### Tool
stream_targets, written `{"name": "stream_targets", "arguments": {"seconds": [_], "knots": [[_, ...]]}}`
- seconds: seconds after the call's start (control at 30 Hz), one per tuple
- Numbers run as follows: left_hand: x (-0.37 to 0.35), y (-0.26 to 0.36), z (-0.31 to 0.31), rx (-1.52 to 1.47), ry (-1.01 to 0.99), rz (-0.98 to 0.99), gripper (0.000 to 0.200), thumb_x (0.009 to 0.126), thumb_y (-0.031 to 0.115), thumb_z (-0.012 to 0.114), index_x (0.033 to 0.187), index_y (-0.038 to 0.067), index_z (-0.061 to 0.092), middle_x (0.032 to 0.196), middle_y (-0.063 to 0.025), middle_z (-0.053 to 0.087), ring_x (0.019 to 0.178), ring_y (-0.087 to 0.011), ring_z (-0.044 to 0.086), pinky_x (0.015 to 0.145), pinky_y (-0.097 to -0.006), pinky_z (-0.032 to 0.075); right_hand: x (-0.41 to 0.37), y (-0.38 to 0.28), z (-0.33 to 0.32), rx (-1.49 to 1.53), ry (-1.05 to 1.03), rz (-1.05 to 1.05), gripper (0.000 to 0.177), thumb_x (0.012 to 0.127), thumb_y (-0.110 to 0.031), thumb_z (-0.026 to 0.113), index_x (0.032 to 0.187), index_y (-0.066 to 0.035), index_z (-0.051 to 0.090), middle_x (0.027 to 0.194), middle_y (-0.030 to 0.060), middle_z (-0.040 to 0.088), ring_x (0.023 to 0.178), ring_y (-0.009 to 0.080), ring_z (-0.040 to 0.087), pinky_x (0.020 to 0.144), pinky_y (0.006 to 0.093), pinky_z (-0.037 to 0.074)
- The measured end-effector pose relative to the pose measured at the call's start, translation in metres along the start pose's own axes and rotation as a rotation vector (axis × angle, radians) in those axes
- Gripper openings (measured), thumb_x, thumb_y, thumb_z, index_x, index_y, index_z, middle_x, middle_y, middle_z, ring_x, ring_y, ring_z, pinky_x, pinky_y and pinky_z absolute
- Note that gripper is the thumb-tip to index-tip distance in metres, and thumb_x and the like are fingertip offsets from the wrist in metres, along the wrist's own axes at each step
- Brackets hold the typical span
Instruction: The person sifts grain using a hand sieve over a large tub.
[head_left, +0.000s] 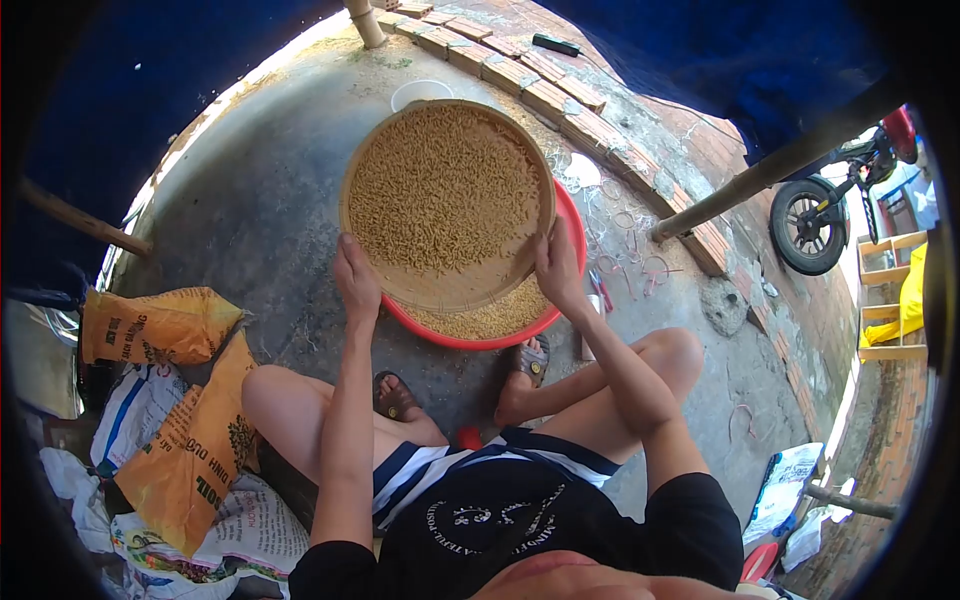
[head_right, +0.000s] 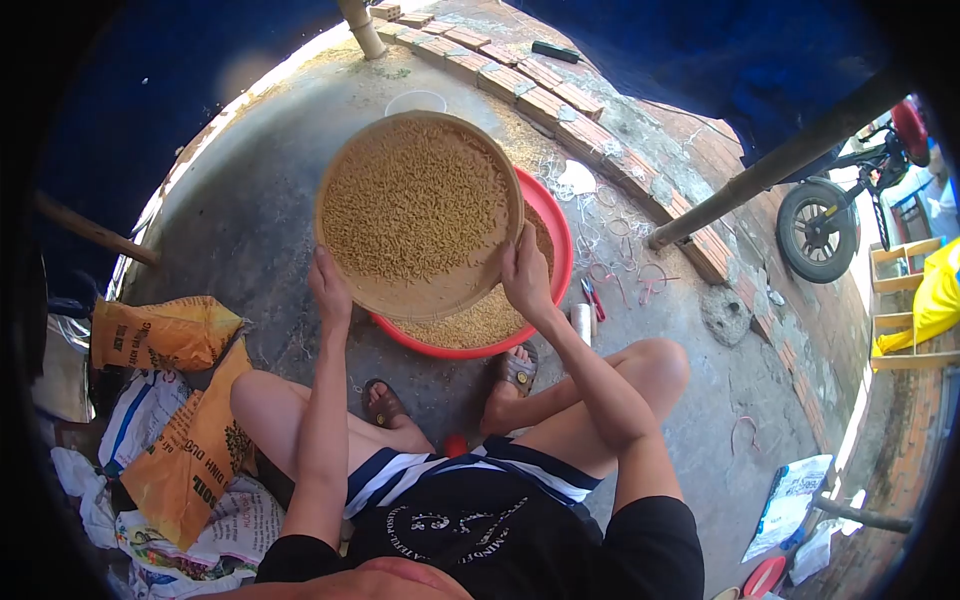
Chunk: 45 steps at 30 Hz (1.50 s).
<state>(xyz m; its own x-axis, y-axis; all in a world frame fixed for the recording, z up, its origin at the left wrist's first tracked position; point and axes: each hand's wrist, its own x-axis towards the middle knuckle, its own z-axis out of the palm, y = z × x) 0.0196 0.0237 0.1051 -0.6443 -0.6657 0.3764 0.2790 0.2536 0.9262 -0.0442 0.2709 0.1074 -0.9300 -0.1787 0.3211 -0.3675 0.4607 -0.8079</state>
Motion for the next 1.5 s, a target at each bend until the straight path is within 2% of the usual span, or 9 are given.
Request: {"name": "stream_targets", "arguments": {"seconds": [0.3,0.57,0.67,0.97,1.03,1.2,1.33,1.43,1.5], "knots": [[-0.044,-0.144,-0.024,0.540,-0.225,-0.628,0.048,0.087,0.033,0.030,0.099,-0.008,0.052,0.091,-0.0195,0.058,0.090,-0.0269,0.054,0.074,-0.0336,0.039,-0.028,0.099,0.053,-0.051,-0.364,0.509,0.024,0.078,-0.018,0.045,0.084,0.005,0.042,0.069,0.0223,0.054,0.062,0.0324,0.057,0.055,0.0380,0.045],[-0.002,-0.007,-0.010,0.198,-0.061,-0.179,0.050,0.089,0.034,0.027,0.089,-0.009,0.051,0.072,-0.0185,0.056,0.070,-0.0302,0.054,0.064,-0.0366,0.038,-0.004,-0.001,0.002,0.076,-0.033,0.016,0.021,0.081,-0.010,0.040,0.100,-0.002,0.037,0.064,0.0224,0.051,0.058,0.0321,0.055,0.051,0.0404,0.040],[0.000,-0.048,-0.014,0.189,-0.048,-0.109,0.050,0.089,0.034,0.027,0.088,-0.010,0.051,0.071,-0.0186,0.056,0.069,-0.0303,0.054,0.063,-0.0370,0.037,0.001,0.021,0.018,0.033,0.004,-0.039,0.021,0.081,-0.011,0.040,0.100,-0.002,0.037,0.069,0.0256,0.052,0.064,0.0356,0.055,0.056,0.0428,0.040],[-0.028,-0.109,-0.017,0.531,-0.213,-0.578,0.045,0.088,0.031,0.029,0.102,-0.006,0.051,0.097,-0.0191,0.056,0.092,-0.0298,0.053,0.077,-0.0340,0.039,-0.015,0.064,0.036,0.068,-0.433,0.714,0.021,0.079,-0.015,0.043,0.091,0.003,0.044,0.076,0.0248,0.054,0.072,0.0377,0.054,0.063,0.0420,0.042],[-0.019,-0.062,-0.011,0.513,-0.192,-0.491,0.045,0.088,0.031,0.030,0.099,-0.007,0.052,0.094,-0.0181,0.057,0.088,-0.0286,0.054,0.075,-0.0337,0.039,-0.013,0.072,0.036,-0.033,-0.208,0.269,0.021,0.081,-0.013,0.042,0.096,0.002,0.041,0.076,0.0243,0.053,0.071,0.0380,0.054,0.062,0.0421,0.041],[0.002,-0.012,-0.006,0.127,-0.068,-0.031,0.054,0.089,0.038,0.025,0.088,-0.010,0.052,0.070,-0.0222,0.056,0.070,-0.0389,0.051,0.067,-0.0376,0.039,-0.006,0.019,0.014,0.134,-0.024,0.059,0.022,0.083,-0.012,0.038,0.102,-0.002,0.035,0.077,0.0245,0.053,0.071,0.0384,0.054,0.061,0.0421,0.041],[-0.029,-0.120,-0.013,0.469,-0.167,-0.352,0.054,0.088,0.037,0.025,0.087,-0.010,0.052,0.071,-0.0246,0.055,0.073,-0.0402,0.052,0.067,-0.0391,0.039,-0.019,0.097,0.054,-0.039,-0.156,0.192,0.025,0.082,-0.014,0.039,0.102,0.001,0.039,0.076,0.0238,0.054,0.071,0.0391,0.054,0.061,0.0421,0.042],[-0.056,-0.150,-0.021,0.542,-0.175,-0.524,0.053,0.088,0.036,0.026,0.086,-0.011,0.052,0.074,-0.0258,0.056,0.076,-0.0408,0.052,0.067,-0.0407,0.039,-0.032,0.085,0.048,-0.044,-0.320,0.591,0.020,0.082,-0.016,0.040,0.084,0.003,0.042,0.064,0.0155,0.051,0.052,0.0204,0.052,0.045,0.0318,0.041],[-0.042,-0.131,-0.017,0.575,-0.237,-0.562,0.050,0.089,0.034,0.027,0.095,-0.009,0.052,0.077,-0.0188,0.056,0.075,-0.0246,0.053,0.070,-0.0331,0.039,-0.027,0.073,0.040,0.000,-0.342,0.601,0.021,0.082,-0.015,0.040,0.091,0.003,0.042,0.067,0.0178,0.053,0.054,0.0225,0.054,0.047,0.0320,0.043]]}}
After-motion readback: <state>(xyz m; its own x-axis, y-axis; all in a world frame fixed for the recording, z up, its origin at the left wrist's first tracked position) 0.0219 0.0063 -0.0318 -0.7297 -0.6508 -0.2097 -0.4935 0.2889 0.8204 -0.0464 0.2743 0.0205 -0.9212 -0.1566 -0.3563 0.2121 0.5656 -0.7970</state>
